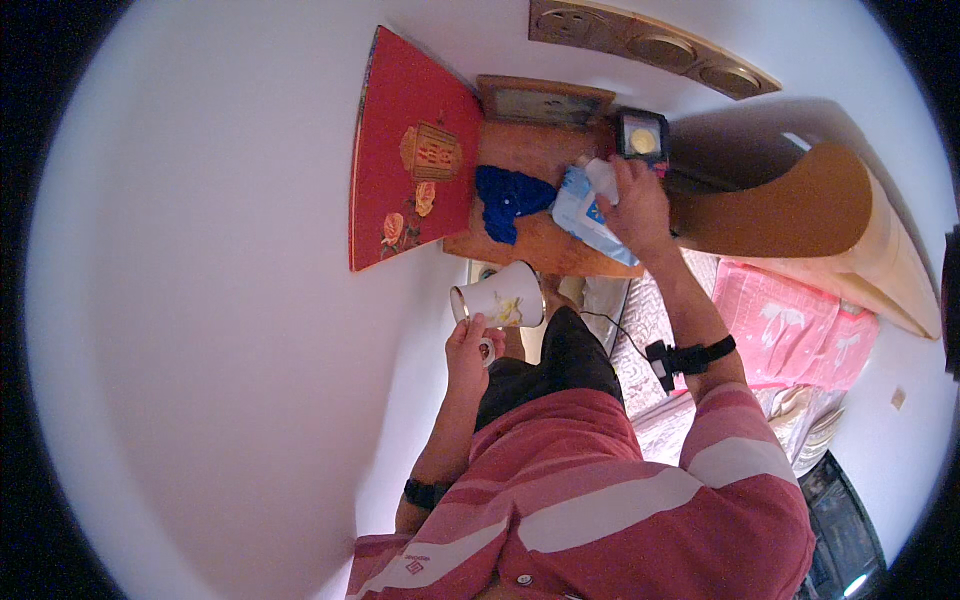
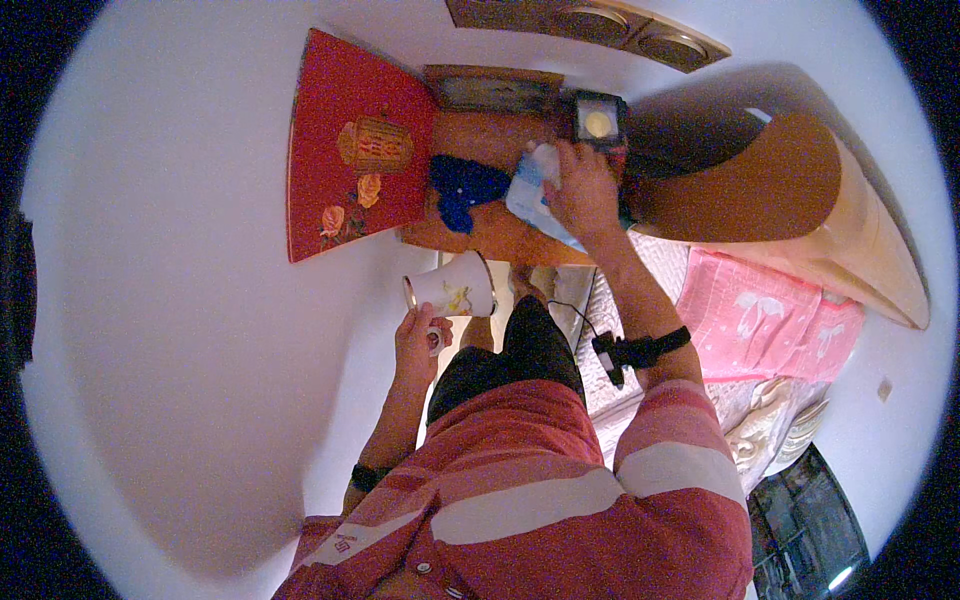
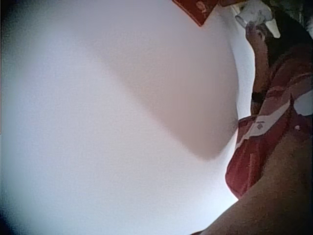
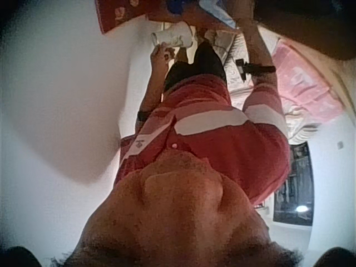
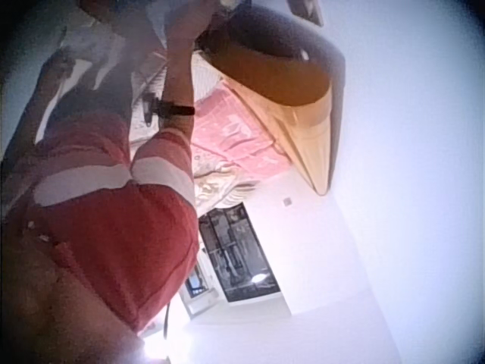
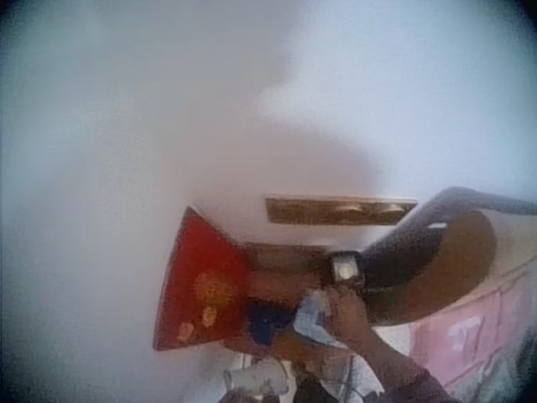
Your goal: The person wipes a wall lamp shade with a blue cloth, carries it to a bedroom, and installs it onto a wall-mounted fixture. They then place a light bulb into the socket and secure the shade.
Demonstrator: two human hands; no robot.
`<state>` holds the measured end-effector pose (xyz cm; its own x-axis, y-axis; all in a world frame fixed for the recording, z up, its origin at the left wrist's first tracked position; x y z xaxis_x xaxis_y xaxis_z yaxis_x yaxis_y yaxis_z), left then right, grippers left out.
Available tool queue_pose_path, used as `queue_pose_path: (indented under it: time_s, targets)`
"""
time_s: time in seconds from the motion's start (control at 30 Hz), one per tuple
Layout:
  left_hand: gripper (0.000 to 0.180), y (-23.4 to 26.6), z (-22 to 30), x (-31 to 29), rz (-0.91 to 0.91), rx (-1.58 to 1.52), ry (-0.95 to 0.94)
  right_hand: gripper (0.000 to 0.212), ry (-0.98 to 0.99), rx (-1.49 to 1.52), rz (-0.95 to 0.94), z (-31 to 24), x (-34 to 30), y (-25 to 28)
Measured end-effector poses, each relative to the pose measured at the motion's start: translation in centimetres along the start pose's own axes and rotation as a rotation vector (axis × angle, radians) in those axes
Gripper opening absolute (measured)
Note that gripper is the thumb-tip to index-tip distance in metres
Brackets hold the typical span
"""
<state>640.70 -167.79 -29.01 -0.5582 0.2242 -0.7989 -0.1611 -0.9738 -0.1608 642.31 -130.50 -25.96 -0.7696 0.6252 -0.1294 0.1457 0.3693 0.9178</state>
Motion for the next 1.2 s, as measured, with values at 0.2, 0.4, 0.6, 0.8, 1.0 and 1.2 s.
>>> queue_pose_path:
  time_s: [0.2, 0.4, 0.6, 0.8, 1.0, 1.2]
  targets:
    - [0.029, -0.4, -0.7, 0.3, 0.072, 0.040, 0.032, 0.067, -0.313, 0.720, -0.211, -1.1, -8.1, -6.1]
    - [0.026, -1.6, -0.2, 0.7, 0.103, 0.115, -0.023, 0.055, -0.474, 1.341, -0.783, -6.9, -14.3, -8.2]
    - [0.023, -2.8, 1.4, 0.7, 0.024, 0.127, -0.084, 0.055, -0.465, 1.339, -0.932, -7.6, -17.6, -6.6]
    - [0.022, -3.0, 1.6, 0.8, -0.037, 0.187, -0.098, 0.055, -0.546, 1.349, -0.919, -7.5, -18.2, -7.1]
    - [0.026, -2.1, 1.3, 1.1, -0.072, 0.172, 0.001, 0.048, -0.457, 1.166, -1.076, -7.6, -16.6, -6.5]
    - [0.032, -0.1, 1.8, 0.0, -0.010, 0.034, 0.001, 0.063, 0.158, 0.434, -0.209, -8.2, -4.4, -8.3]
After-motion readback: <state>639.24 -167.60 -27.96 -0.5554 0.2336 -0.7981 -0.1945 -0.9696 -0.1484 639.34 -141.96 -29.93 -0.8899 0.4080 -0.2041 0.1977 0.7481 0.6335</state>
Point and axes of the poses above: each hand's wrist, its own x-axis towards the middle knuckle, its own y-axis out of the back of the hand, z = x × y, the point moved 6 cm from there along x, towards the middle knuckle, and after that the axes turned 3 degrees about -y, right-handed, at the moved point
